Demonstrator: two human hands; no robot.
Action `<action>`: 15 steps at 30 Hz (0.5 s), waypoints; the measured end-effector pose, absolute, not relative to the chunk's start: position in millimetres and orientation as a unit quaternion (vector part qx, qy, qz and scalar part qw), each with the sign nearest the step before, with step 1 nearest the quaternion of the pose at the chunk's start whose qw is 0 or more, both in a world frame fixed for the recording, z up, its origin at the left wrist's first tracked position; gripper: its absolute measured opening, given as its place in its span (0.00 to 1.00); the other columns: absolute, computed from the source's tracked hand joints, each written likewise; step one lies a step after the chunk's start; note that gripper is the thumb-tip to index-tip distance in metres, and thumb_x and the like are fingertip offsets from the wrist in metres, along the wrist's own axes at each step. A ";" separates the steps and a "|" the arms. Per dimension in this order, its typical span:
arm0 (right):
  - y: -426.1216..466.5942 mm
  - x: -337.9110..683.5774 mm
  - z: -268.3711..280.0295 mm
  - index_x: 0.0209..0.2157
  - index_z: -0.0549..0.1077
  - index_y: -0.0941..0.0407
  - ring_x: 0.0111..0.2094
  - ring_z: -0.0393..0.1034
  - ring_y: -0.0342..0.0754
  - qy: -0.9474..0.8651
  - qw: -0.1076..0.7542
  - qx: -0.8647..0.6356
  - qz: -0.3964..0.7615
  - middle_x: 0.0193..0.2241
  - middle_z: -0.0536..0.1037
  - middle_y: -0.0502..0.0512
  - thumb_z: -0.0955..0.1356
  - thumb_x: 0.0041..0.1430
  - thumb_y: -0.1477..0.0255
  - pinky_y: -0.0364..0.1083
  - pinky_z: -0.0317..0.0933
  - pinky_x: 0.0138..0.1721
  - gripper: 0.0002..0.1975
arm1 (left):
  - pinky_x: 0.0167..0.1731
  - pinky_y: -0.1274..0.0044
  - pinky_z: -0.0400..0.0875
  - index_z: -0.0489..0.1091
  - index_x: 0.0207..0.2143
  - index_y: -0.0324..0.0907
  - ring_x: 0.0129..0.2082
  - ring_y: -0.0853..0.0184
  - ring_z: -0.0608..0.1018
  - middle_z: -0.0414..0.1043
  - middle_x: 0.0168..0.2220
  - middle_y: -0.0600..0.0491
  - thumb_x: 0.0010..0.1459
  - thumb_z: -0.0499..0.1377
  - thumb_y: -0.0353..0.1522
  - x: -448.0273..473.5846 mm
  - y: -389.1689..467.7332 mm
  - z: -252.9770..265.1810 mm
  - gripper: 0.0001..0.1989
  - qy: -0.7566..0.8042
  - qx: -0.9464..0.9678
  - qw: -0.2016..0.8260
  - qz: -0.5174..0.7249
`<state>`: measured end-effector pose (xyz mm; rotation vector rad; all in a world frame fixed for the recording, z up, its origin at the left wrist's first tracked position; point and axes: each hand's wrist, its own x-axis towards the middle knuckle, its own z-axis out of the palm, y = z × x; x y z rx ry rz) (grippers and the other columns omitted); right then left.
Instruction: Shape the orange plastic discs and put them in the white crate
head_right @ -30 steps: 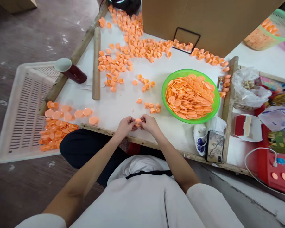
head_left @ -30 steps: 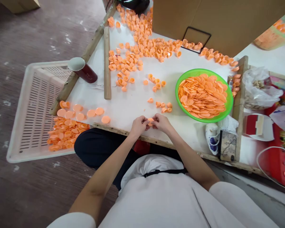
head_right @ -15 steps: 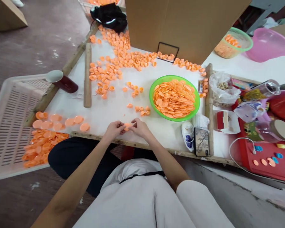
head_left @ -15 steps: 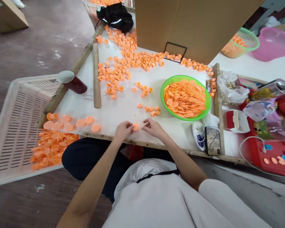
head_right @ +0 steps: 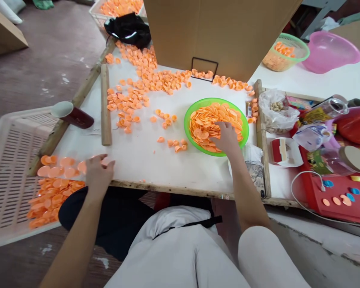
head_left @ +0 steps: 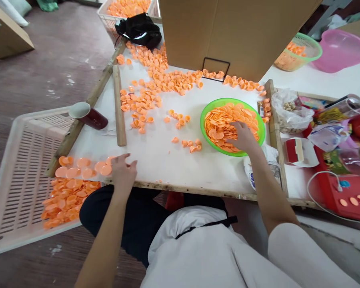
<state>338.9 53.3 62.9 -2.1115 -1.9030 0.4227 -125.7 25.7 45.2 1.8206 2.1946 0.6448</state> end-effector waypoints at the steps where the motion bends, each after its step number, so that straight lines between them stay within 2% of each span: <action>1: 59.0 340.9 57.6 0.58 0.61 0.56 0.57 0.57 0.67 -0.669 0.092 -0.723 0.145 0.59 0.61 0.68 0.70 0.49 0.63 0.61 0.58 0.51 0.35 | 0.42 0.65 0.73 0.65 0.45 0.41 0.35 0.63 0.75 0.63 0.45 0.44 0.53 0.57 0.30 -111.0 26.4 46.5 0.15 0.739 0.624 0.122 0.222; 3: 67.7 337.3 50.5 0.60 0.59 0.55 0.57 0.55 0.69 -0.687 0.031 -0.713 0.139 0.60 0.58 0.68 0.70 0.48 0.65 0.63 0.58 0.50 0.37 | 0.40 0.67 0.74 0.66 0.45 0.41 0.34 0.64 0.75 0.63 0.45 0.46 0.53 0.57 0.29 -84.4 28.9 46.4 0.14 0.714 0.642 0.155 0.231; 5: 74.0 327.6 50.2 0.59 0.59 0.54 0.55 0.58 0.70 -0.682 0.005 -0.722 0.120 0.57 0.61 0.68 0.69 0.47 0.67 0.62 0.60 0.47 0.36 | 0.40 0.68 0.74 0.66 0.45 0.42 0.36 0.63 0.76 0.63 0.45 0.46 0.54 0.57 0.29 -63.5 33.7 43.1 0.15 0.679 0.668 0.182 0.244; 9: 80.4 310.0 63.4 0.55 0.63 0.56 0.48 0.62 0.67 -0.660 -0.001 -0.745 0.101 0.49 0.66 0.68 0.68 0.47 0.69 0.58 0.63 0.40 0.30 | 0.48 0.65 0.71 0.66 0.47 0.42 0.48 0.58 0.73 0.63 0.49 0.43 0.56 0.58 0.30 -42.0 55.1 27.0 0.15 0.627 0.708 0.193 0.262; 15: 80.0 311.6 59.9 0.55 0.63 0.57 0.48 0.61 0.65 -0.672 0.012 -0.736 0.079 0.49 0.66 0.67 0.66 0.49 0.70 0.54 0.63 0.38 0.29 | 0.58 0.60 0.60 0.62 0.53 0.42 0.60 0.52 0.63 0.59 0.56 0.40 0.57 0.59 0.35 -65.0 131.1 -7.3 0.22 0.639 0.702 0.149 0.277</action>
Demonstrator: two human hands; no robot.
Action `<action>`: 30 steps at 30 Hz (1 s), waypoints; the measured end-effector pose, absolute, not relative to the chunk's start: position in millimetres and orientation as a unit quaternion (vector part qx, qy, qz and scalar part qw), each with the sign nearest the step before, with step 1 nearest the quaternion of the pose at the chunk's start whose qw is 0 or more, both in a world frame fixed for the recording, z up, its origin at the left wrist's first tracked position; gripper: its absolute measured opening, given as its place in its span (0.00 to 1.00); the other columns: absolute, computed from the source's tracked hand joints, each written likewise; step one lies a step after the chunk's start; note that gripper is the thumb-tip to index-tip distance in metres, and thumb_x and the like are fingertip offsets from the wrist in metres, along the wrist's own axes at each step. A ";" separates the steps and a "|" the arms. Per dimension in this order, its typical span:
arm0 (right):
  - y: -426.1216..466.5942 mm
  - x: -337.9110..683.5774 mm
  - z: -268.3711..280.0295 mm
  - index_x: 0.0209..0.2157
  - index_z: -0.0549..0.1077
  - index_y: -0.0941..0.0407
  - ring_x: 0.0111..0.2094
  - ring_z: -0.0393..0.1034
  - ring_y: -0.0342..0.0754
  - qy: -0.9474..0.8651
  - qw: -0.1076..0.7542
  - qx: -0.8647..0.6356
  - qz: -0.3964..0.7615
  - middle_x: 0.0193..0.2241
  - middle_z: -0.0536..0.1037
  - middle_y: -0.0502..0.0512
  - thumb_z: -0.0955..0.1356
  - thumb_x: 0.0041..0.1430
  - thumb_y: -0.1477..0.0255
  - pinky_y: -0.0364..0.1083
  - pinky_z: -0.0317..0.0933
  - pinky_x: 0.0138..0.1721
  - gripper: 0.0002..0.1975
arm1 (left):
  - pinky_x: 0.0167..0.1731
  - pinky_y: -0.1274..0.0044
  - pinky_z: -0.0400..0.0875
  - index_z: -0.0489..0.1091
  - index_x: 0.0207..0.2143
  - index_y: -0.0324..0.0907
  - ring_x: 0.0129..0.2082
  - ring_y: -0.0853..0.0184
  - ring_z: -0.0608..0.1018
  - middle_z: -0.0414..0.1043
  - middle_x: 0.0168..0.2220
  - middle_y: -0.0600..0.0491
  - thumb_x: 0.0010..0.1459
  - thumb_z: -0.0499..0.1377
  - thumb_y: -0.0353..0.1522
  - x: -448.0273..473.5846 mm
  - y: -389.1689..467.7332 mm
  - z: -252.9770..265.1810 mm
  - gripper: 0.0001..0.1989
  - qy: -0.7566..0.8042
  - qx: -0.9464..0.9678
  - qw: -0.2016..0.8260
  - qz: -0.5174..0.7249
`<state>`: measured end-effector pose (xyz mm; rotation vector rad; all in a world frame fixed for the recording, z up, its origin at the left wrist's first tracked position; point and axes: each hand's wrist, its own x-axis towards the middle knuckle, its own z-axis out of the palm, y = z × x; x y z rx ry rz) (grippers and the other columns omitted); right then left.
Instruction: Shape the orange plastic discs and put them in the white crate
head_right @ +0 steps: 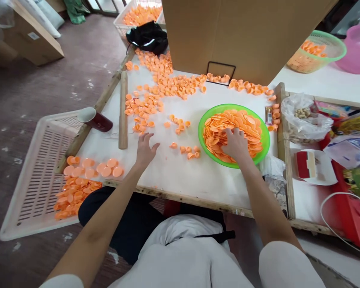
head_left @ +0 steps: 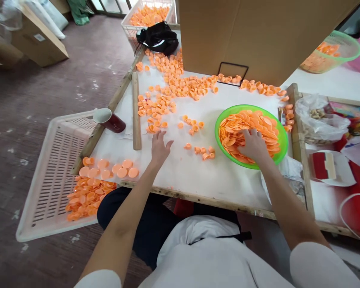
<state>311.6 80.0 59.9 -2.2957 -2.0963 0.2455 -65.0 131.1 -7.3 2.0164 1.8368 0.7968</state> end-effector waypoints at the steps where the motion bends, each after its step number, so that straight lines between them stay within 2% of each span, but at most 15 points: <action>1: 80.0 313.3 56.6 0.55 0.63 0.56 0.48 0.60 0.65 -0.674 0.015 -0.734 0.079 0.49 0.66 0.67 0.66 0.49 0.70 0.54 0.63 0.38 0.30 | 0.59 0.59 0.58 0.61 0.54 0.42 0.61 0.52 0.62 0.58 0.58 0.40 0.57 0.59 0.36 -72.7 147.2 -10.0 0.23 0.645 0.699 0.140 0.276; 4: 81.6 316.8 48.3 0.56 0.62 0.56 0.50 0.59 0.66 -0.682 0.028 -0.727 0.082 0.50 0.66 0.66 0.66 0.49 0.70 0.55 0.63 0.40 0.30 | 0.61 0.59 0.55 0.60 0.56 0.40 0.62 0.51 0.59 0.57 0.59 0.38 0.57 0.59 0.39 -92.5 194.4 -7.9 0.27 0.654 0.697 0.105 0.276; 10: 91.0 312.2 46.7 0.55 0.62 0.56 0.49 0.60 0.64 -0.680 0.034 -0.728 0.084 0.50 0.67 0.65 0.66 0.49 0.70 0.55 0.63 0.42 0.29 | 0.60 0.63 0.56 0.61 0.56 0.38 0.61 0.54 0.61 0.60 0.58 0.39 0.58 0.58 0.39 -109.4 272.7 22.1 0.26 0.653 0.705 0.055 0.273; 16: 100.9 305.4 48.1 0.54 0.62 0.56 0.48 0.63 0.61 -0.675 0.031 -0.734 0.072 0.50 0.68 0.64 0.66 0.49 0.73 0.54 0.62 0.43 0.28 | 0.61 0.61 0.54 0.59 0.59 0.39 0.64 0.52 0.58 0.53 0.64 0.38 0.60 0.55 0.41 -122.8 344.3 35.9 0.27 0.699 0.686 0.039 0.199; 20: 104.3 306.5 37.1 0.54 0.63 0.53 0.47 0.64 0.60 -0.656 0.027 -0.751 0.072 0.51 0.69 0.61 0.65 0.49 0.75 0.53 0.63 0.40 0.28 | 0.62 0.60 0.50 0.58 0.60 0.38 0.65 0.51 0.56 0.52 0.64 0.36 0.61 0.51 0.44 -131.4 382.1 31.7 0.29 0.722 0.673 0.016 0.156; 26: 106.5 305.9 23.5 0.53 0.64 0.53 0.47 0.65 0.61 -0.651 0.011 -0.757 0.066 0.52 0.68 0.61 0.65 0.47 0.75 0.54 0.64 0.40 0.28 | 0.61 0.58 0.50 0.59 0.61 0.40 0.62 0.50 0.60 0.61 0.60 0.39 0.61 0.49 0.48 -128.5 391.6 28.4 0.31 0.726 0.679 0.031 0.106; 30: 108.1 301.9 23.9 0.53 0.64 0.53 0.48 0.65 0.62 -0.647 0.012 -0.760 0.062 0.52 0.69 0.62 0.64 0.48 0.74 0.55 0.64 0.39 0.27 | 0.58 0.62 0.57 0.69 0.54 0.43 0.57 0.52 0.67 0.69 0.54 0.42 0.61 0.51 0.45 -115.3 361.7 34.4 0.24 0.687 0.717 0.022 0.112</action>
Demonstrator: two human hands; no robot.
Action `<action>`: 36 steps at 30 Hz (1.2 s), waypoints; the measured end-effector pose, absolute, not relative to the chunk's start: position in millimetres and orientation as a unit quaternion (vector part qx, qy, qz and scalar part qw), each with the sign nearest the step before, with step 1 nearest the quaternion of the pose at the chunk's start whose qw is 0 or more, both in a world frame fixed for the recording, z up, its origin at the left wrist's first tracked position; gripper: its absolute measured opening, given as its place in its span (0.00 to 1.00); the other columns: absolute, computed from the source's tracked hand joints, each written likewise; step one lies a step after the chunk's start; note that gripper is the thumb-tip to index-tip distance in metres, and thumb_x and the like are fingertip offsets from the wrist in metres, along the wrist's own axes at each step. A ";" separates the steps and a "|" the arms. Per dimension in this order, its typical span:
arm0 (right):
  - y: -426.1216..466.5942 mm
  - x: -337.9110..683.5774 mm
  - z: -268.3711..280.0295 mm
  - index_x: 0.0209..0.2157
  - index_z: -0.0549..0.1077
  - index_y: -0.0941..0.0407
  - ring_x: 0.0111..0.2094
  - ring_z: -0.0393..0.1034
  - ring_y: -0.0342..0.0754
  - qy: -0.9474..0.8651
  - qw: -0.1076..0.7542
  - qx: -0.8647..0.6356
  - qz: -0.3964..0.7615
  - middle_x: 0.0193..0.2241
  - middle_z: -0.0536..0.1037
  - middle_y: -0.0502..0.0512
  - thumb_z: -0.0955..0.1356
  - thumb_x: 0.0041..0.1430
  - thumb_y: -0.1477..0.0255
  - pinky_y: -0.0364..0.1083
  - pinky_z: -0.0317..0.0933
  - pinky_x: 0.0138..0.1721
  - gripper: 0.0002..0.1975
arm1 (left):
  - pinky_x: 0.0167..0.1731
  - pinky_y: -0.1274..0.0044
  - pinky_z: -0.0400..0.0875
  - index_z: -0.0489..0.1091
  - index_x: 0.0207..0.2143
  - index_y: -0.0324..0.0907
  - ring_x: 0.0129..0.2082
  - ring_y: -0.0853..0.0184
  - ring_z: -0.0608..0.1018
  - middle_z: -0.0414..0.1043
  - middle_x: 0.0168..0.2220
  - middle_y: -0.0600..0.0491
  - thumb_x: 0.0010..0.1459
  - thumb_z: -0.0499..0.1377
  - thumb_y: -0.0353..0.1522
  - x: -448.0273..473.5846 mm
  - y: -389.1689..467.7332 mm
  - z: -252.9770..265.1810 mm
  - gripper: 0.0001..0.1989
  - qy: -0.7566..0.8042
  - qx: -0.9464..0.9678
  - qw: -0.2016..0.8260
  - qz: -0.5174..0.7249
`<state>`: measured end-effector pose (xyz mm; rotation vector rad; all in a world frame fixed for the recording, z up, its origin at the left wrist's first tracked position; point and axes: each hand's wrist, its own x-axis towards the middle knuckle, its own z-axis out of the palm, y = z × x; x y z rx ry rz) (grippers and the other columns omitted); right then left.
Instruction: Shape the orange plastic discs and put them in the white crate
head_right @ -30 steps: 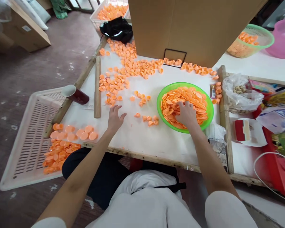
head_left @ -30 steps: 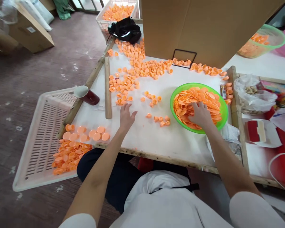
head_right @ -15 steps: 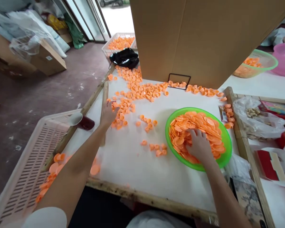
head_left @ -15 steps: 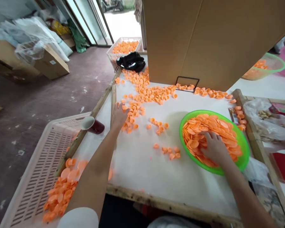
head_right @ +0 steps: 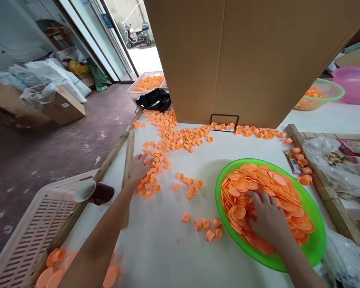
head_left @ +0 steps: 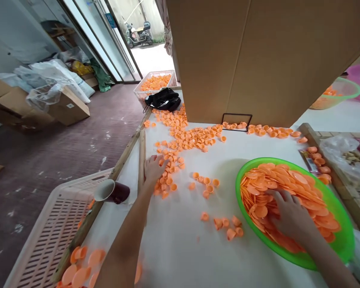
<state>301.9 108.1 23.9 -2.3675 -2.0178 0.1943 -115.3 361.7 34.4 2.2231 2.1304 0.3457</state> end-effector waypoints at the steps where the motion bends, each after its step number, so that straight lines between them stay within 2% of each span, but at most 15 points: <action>1: 108.3 301.5 23.6 0.53 0.64 0.54 0.47 0.65 0.62 -0.646 0.015 -0.761 0.060 0.52 0.69 0.63 0.65 0.49 0.73 0.55 0.64 0.39 0.26 | 0.58 0.63 0.58 0.71 0.51 0.45 0.56 0.53 0.68 0.70 0.52 0.44 0.61 0.52 0.43 -111.4 352.0 35.9 0.21 0.677 0.727 0.027 0.112; 4: 108.0 301.8 20.5 0.53 0.64 0.54 0.47 0.65 0.63 -0.645 0.021 -0.762 0.053 0.52 0.69 0.64 0.65 0.50 0.71 0.56 0.64 0.39 0.27 | 0.57 0.63 0.60 0.73 0.47 0.48 0.53 0.55 0.70 0.73 0.47 0.47 0.60 0.54 0.41 -97.9 320.8 39.1 0.16 0.660 0.740 0.053 0.119; 11: 105.3 306.3 14.5 0.55 0.64 0.53 0.48 0.65 0.63 -0.642 0.022 -0.764 0.061 0.53 0.68 0.62 0.64 0.51 0.70 0.55 0.64 0.39 0.27 | 0.54 0.62 0.64 0.74 0.46 0.50 0.56 0.54 0.68 0.71 0.51 0.47 0.59 0.55 0.39 -52.4 234.0 34.3 0.15 0.664 0.728 0.098 0.144; 14: 104.5 308.0 13.4 0.55 0.64 0.53 0.48 0.65 0.62 -0.642 0.026 -0.764 0.066 0.53 0.68 0.62 0.64 0.51 0.71 0.55 0.63 0.39 0.27 | 0.57 0.56 0.60 0.72 0.50 0.52 0.58 0.52 0.66 0.68 0.56 0.47 0.59 0.55 0.41 -38.9 194.4 23.3 0.18 0.648 0.739 0.122 0.137; 18: 104.7 306.8 15.6 0.56 0.64 0.53 0.49 0.65 0.62 -0.642 0.025 -0.763 0.065 0.54 0.67 0.62 0.64 0.50 0.73 0.55 0.63 0.40 0.28 | 0.61 0.50 0.48 0.65 0.57 0.60 0.63 0.49 0.60 0.57 0.64 0.49 0.58 0.55 0.46 -33.7 177.1 17.4 0.23 0.629 0.758 0.123 0.120; 21: 106.2 305.6 17.5 0.56 0.64 0.53 0.50 0.64 0.62 -0.636 0.025 -0.768 0.071 0.55 0.67 0.62 0.63 0.51 0.73 0.56 0.64 0.40 0.28 | 0.61 0.50 0.47 0.62 0.59 0.60 0.65 0.47 0.56 0.56 0.64 0.48 0.56 0.57 0.47 -24.4 213.2 30.8 0.27 0.619 0.768 0.094 0.132; 27: 109.8 311.6 6.9 0.56 0.64 0.52 0.52 0.64 0.63 -0.638 0.040 -0.766 0.065 0.57 0.66 0.61 0.64 0.49 0.75 0.56 0.64 0.42 0.29 | 0.60 0.53 0.51 0.58 0.63 0.49 0.66 0.43 0.52 0.49 0.67 0.44 0.52 0.60 0.51 38.5 359.1 54.0 0.38 0.576 0.801 0.060 0.154; 33: 108.1 316.0 -13.2 0.56 0.64 0.49 0.55 0.63 0.65 -0.643 0.077 -0.761 0.036 0.58 0.67 0.61 0.64 0.49 0.76 0.59 0.66 0.43 0.31 | 0.62 0.52 0.45 0.55 0.64 0.47 0.67 0.39 0.45 0.41 0.69 0.44 0.50 0.56 0.58 96.3 473.4 18.6 0.44 0.589 0.796 0.065 0.124; 36: 104.7 315.8 -19.6 0.58 0.62 0.49 0.55 0.63 0.64 -0.643 0.075 -0.761 0.040 0.58 0.67 0.60 0.64 0.49 0.76 0.59 0.66 0.44 0.33 | 0.61 0.50 0.43 0.55 0.64 0.48 0.67 0.38 0.44 0.41 0.69 0.43 0.50 0.53 0.59 104.8 502.4 -7.9 0.44 0.614 0.778 0.083 0.101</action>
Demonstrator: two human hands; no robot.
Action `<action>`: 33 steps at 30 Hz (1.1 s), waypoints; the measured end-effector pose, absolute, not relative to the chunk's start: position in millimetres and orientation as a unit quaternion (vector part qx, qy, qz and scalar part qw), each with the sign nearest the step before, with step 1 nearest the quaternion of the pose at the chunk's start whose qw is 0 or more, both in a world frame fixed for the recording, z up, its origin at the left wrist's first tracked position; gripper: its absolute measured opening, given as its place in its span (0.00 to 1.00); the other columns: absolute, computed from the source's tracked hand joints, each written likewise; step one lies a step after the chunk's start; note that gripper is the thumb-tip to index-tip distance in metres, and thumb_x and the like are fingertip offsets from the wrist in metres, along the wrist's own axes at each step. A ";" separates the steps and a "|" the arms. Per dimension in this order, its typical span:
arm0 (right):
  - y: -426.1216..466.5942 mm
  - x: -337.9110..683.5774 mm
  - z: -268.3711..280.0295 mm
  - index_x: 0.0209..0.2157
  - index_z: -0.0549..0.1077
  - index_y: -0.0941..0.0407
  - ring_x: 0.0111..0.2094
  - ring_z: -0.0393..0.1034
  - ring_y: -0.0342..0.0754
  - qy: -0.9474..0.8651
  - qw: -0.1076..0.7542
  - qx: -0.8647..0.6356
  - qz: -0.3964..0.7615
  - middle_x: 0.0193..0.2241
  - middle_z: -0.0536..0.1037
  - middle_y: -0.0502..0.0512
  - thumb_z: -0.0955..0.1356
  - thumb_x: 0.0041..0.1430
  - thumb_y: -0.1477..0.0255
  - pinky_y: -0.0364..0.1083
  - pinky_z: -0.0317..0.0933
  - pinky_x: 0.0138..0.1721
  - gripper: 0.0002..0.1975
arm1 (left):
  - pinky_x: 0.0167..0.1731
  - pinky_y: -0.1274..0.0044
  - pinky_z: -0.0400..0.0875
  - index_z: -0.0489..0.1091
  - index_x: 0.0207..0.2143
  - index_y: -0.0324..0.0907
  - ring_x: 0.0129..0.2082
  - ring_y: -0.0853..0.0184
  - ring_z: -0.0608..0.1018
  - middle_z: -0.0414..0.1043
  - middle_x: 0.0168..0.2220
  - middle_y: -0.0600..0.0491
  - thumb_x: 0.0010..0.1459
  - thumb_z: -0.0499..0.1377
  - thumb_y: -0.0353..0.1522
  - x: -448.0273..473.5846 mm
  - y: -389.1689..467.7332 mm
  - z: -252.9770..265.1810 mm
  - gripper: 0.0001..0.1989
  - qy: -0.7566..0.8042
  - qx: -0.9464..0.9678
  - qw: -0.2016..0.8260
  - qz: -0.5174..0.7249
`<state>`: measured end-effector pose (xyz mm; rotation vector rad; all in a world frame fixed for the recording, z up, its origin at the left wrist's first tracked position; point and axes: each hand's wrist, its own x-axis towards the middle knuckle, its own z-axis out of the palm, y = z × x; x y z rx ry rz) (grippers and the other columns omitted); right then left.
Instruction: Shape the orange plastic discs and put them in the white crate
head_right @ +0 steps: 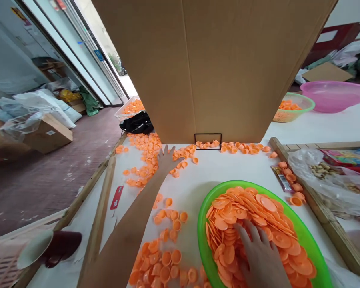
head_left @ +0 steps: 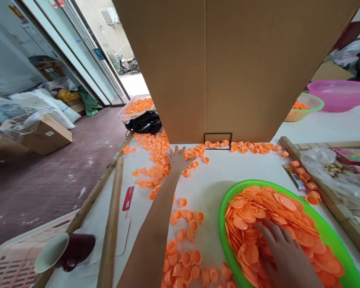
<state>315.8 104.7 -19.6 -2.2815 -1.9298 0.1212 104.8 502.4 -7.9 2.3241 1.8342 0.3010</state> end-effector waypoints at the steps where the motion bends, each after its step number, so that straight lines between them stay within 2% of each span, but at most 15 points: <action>1: 103.8 315.7 -20.2 0.59 0.62 0.48 0.55 0.63 0.64 -0.643 0.072 -0.762 0.044 0.57 0.67 0.60 0.64 0.48 0.76 0.59 0.65 0.45 0.33 | 0.60 0.50 0.43 0.56 0.64 0.49 0.66 0.38 0.46 0.43 0.69 0.43 0.51 0.53 0.59 105.2 507.8 -15.3 0.43 0.620 0.774 0.086 0.093; 7: 105.1 317.3 -11.6 0.60 0.61 0.48 0.56 0.62 0.64 -0.644 0.055 -0.758 0.081 0.58 0.66 0.59 0.66 0.46 0.78 0.59 0.63 0.48 0.37 | 0.58 0.54 0.49 0.62 0.59 0.54 0.59 0.46 0.62 0.55 0.64 0.45 0.53 0.57 0.50 99.1 505.2 -27.5 0.31 0.598 0.796 0.052 0.072; 10: 106.5 316.8 -4.3 0.59 0.62 0.49 0.55 0.62 0.64 -0.643 0.055 -0.759 0.088 0.59 0.65 0.60 0.66 0.45 0.78 0.58 0.63 0.48 0.36 | 0.57 0.56 0.51 0.62 0.59 0.53 0.56 0.48 0.65 0.64 0.57 0.44 0.55 0.58 0.45 93.2 483.5 -16.3 0.29 0.591 0.804 0.037 0.058; 13: 107.4 314.6 3.4 0.58 0.62 0.51 0.55 0.61 0.63 -0.640 0.061 -0.760 0.095 0.58 0.65 0.61 0.67 0.45 0.78 0.58 0.62 0.48 0.36 | 0.57 0.58 0.52 0.62 0.59 0.51 0.55 0.50 0.66 0.69 0.53 0.44 0.57 0.56 0.42 83.4 446.1 -0.3 0.26 0.580 0.812 0.034 0.060; 18: 106.7 313.5 13.5 0.58 0.63 0.53 0.56 0.59 0.62 -0.636 0.097 -0.755 0.124 0.58 0.65 0.62 0.66 0.45 0.80 0.56 0.59 0.50 0.34 | 0.57 0.60 0.53 0.65 0.56 0.51 0.54 0.53 0.67 0.71 0.52 0.46 0.59 0.55 0.42 62.7 357.3 25.2 0.22 0.543 0.836 0.042 0.062; 22: 101.3 316.2 20.1 0.55 0.66 0.52 0.55 0.60 0.59 -0.635 0.136 -0.748 0.135 0.57 0.67 0.59 0.66 0.46 0.81 0.53 0.58 0.49 0.32 | 0.58 0.58 0.50 0.66 0.55 0.51 0.55 0.53 0.67 0.71 0.51 0.48 0.60 0.54 0.40 47.3 283.6 34.9 0.20 0.515 0.853 0.054 0.061; 25: 95.6 318.1 24.1 0.53 0.68 0.53 0.52 0.62 0.57 -0.634 0.156 -0.747 0.130 0.51 0.71 0.59 0.65 0.48 0.81 0.50 0.58 0.48 0.27 | 0.59 0.55 0.50 0.66 0.55 0.51 0.56 0.52 0.66 0.71 0.50 0.47 0.59 0.55 0.38 36.5 237.9 36.7 0.20 0.494 0.865 0.068 0.055; 28: 90.1 318.5 25.6 0.46 0.72 0.55 0.47 0.65 0.54 -0.632 0.164 -0.747 0.129 0.44 0.74 0.58 0.63 0.53 0.81 0.47 0.58 0.45 0.19 | 0.59 0.53 0.49 0.65 0.56 0.52 0.56 0.52 0.67 0.71 0.50 0.48 0.59 0.55 0.40 25.1 202.6 35.5 0.21 0.469 0.877 0.095 0.046; 31: 83.5 315.9 28.0 0.38 0.74 0.56 0.43 0.66 0.51 -0.638 0.156 -0.739 0.146 0.39 0.74 0.58 0.61 0.57 0.80 0.46 0.58 0.43 0.12 | 0.61 0.54 0.48 0.63 0.57 0.50 0.59 0.53 0.66 0.67 0.56 0.47 0.60 0.55 0.42 12.6 175.3 33.1 0.23 0.452 0.882 0.122 0.050; 33: 77.8 312.8 32.5 0.40 0.74 0.57 0.45 0.66 0.51 -0.638 0.158 -0.741 0.136 0.40 0.73 0.59 0.61 0.58 0.79 0.46 0.57 0.44 0.12 | 0.61 0.53 0.47 0.62 0.58 0.51 0.62 0.53 0.62 0.63 0.60 0.47 0.59 0.56 0.42 4.0 159.3 33.0 0.25 0.447 0.883 0.126 0.065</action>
